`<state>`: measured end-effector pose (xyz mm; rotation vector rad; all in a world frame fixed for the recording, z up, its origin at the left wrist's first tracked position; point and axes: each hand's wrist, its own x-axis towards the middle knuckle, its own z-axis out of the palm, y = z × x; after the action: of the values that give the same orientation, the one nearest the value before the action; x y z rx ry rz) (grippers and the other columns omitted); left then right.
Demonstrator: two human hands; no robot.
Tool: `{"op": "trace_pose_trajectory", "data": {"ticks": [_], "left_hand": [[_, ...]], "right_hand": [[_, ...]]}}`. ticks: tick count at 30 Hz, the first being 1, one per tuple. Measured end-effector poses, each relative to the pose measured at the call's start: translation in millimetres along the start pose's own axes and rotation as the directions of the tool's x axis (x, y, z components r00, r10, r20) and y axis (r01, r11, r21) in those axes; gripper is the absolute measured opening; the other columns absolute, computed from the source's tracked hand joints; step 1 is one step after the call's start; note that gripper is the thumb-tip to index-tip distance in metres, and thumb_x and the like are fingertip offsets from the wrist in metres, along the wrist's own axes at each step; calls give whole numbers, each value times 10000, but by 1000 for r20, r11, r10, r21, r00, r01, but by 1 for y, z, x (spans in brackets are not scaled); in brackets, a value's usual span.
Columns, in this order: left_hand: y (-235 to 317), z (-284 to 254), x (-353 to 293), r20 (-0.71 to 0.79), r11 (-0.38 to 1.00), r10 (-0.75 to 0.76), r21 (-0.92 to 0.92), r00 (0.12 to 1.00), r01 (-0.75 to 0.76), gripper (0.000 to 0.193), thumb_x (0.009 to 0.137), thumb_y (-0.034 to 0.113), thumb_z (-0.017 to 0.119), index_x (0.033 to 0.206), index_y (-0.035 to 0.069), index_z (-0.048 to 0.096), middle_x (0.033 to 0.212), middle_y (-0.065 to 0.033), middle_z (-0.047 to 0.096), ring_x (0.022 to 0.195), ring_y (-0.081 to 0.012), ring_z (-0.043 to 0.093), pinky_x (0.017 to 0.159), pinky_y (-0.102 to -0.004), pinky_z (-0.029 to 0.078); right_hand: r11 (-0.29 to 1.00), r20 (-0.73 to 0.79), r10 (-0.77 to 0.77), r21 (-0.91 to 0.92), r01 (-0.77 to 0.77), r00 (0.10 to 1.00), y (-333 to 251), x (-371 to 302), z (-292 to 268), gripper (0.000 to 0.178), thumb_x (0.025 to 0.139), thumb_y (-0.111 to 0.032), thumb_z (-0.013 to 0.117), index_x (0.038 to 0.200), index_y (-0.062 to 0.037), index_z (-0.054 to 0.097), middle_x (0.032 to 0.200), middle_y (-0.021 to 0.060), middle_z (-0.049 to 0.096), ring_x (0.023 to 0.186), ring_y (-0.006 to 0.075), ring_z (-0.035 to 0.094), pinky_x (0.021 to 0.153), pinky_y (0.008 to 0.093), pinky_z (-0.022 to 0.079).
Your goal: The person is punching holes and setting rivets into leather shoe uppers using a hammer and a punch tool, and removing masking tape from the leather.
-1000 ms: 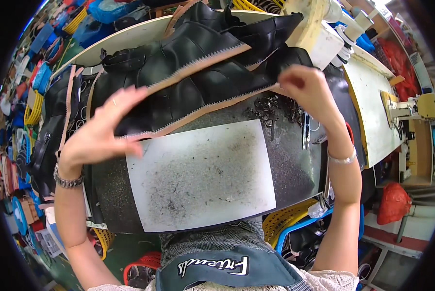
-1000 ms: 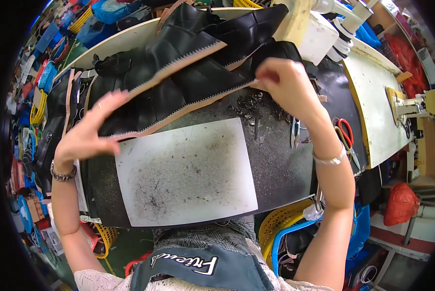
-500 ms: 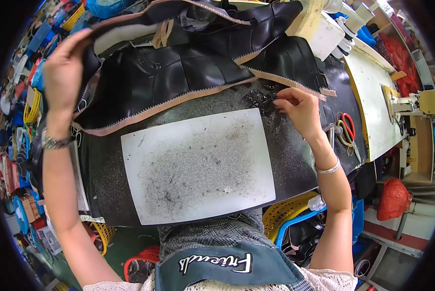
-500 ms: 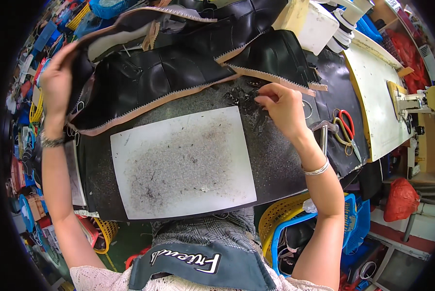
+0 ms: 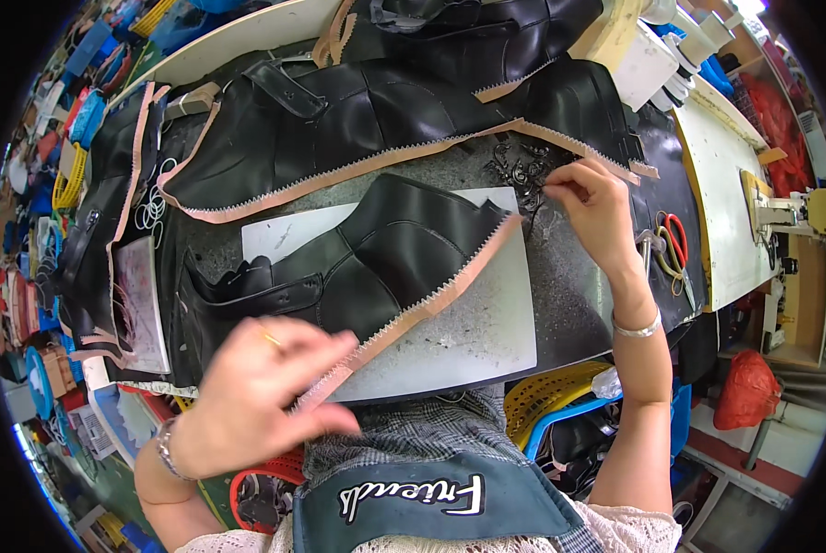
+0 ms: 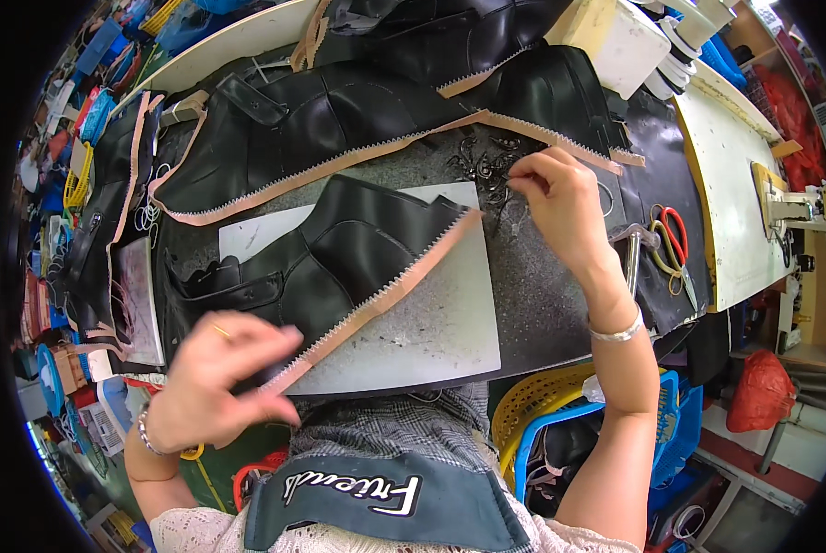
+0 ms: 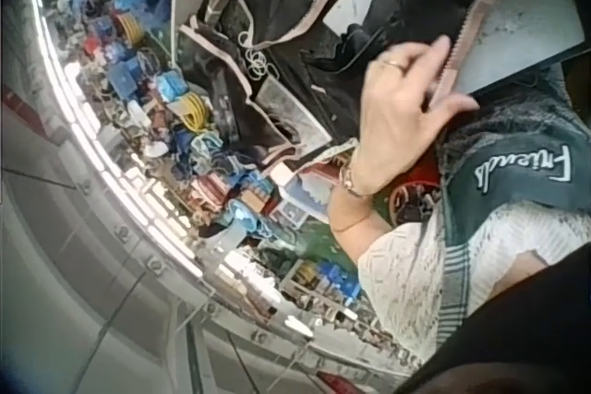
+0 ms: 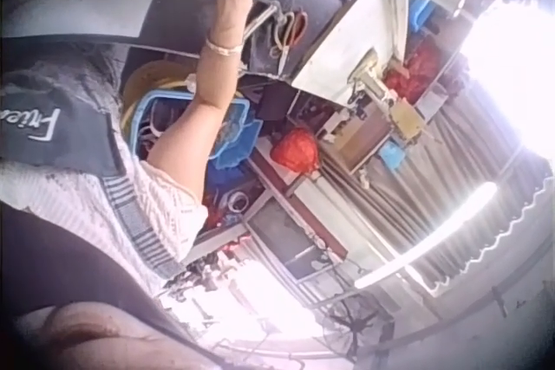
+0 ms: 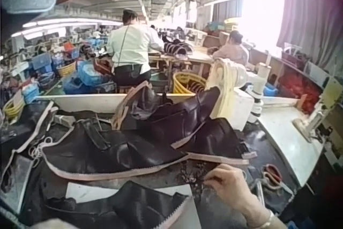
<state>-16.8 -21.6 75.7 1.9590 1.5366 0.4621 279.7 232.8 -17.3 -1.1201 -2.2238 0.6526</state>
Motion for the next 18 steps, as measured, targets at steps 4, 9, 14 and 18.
{"op": "trace_pose_trajectory", "data": {"ticks": [4, 9, 14, 18], "left_hand": [[-39, -17, 20, -372, 867, -100, 422, 923, 264, 530, 711, 202, 844, 1157, 26, 619, 1075, -119, 644, 1064, -320, 563, 942, -404, 441], [-81, -59, 40, 441, 885, -415, -5, 796, 465, 454, 788, 347, 815, 975, -39, 669, 654, -61, 582, 639, -142, 608, 588, -308, 495], [-94, -49, 57, 679, 910, -342, 65, 650, 410, 341, 795, 275, 809, 864, -34, 683, 618, 4, 587, 607, -85, 591, 581, -281, 497], [-106, -22, 19, 670, 622, -208, -471, 713, 625, 195, 799, 128, 777, 906, -22, 712, 758, 9, 689, 679, -41, 587, 633, -252, 486]], "right_hand": [[997, 92, 19, -80, -11, 996, -9, -9, 13, 202, 721, -30, 775, 904, 17, 703, 833, 132, 653, 705, 241, 653, 663, 324, 522], [980, 19, -80, -180, 82, 997, -1, -17, 1, 129, 793, 25, 691, 921, 36, 684, 911, 146, 687, 763, 258, 679, 691, 319, 537], [915, -58, 45, 403, -18, 997, -85, -39, -10, 194, 847, 153, 538, 931, 65, 688, 924, 97, 678, 800, 180, 683, 689, 242, 578], [753, 362, -285, 658, -27, 888, -147, -59, 41, 232, 806, 161, 610, 964, 23, 708, 926, 119, 680, 731, 172, 674, 636, 248, 568]]}}
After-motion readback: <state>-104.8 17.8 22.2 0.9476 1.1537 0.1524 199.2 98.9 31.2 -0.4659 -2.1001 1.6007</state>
